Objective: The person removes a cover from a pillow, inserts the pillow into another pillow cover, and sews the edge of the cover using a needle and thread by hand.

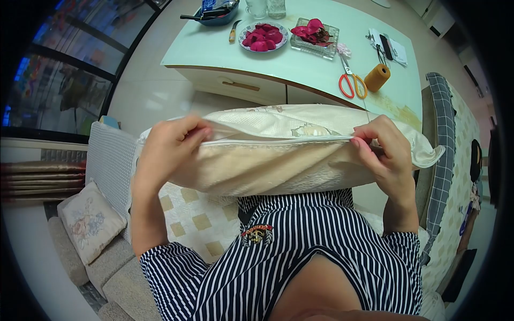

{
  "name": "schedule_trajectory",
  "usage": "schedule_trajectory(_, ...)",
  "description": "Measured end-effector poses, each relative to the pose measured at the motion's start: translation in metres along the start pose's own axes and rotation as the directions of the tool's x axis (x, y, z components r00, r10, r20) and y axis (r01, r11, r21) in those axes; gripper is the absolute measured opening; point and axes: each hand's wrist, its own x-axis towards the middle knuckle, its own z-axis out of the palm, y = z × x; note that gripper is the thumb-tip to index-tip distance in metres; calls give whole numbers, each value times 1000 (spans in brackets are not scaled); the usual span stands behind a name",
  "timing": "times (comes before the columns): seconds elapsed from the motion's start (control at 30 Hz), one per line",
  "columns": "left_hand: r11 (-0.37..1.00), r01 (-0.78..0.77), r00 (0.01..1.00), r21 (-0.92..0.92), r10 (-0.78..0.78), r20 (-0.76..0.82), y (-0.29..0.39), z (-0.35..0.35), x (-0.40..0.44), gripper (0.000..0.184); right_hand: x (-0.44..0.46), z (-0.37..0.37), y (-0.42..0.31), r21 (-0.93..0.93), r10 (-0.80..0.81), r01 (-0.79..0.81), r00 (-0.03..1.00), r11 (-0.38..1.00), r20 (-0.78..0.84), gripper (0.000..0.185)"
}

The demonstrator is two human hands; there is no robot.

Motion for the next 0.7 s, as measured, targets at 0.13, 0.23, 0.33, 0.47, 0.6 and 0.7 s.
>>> schedule_trajectory(0.13,872,-49,988,488,-30,152,0,-27,-12,13,0,0,-4,-5,-27,27,1000,1000,-9,9)
schedule_trajectory(0.23,820,70,924,568,-268,272,1,-38,-17,17,0,0,-5,2,-50,50,999,999,-2,10)
schedule_trajectory(0.33,821,196,867,537,-401,296,14,-43,-20,19,0,0,-6,7,-66,66,998,998,-7,10)
schedule_trajectory(0.47,792,152,904,591,-354,241,18,-48,-27,19,-2,1,-7,18,-48,48,999,999,-23,11)
schedule_trajectory(0.6,917,-60,981,394,127,-146,26,-35,-25,16,-1,0,-9,25,-57,58,998,998,-36,11)
schedule_trajectory(0.7,785,-397,892,476,451,1,31,-14,-21,16,-2,0,-10,19,-62,62,997,998,-38,12)
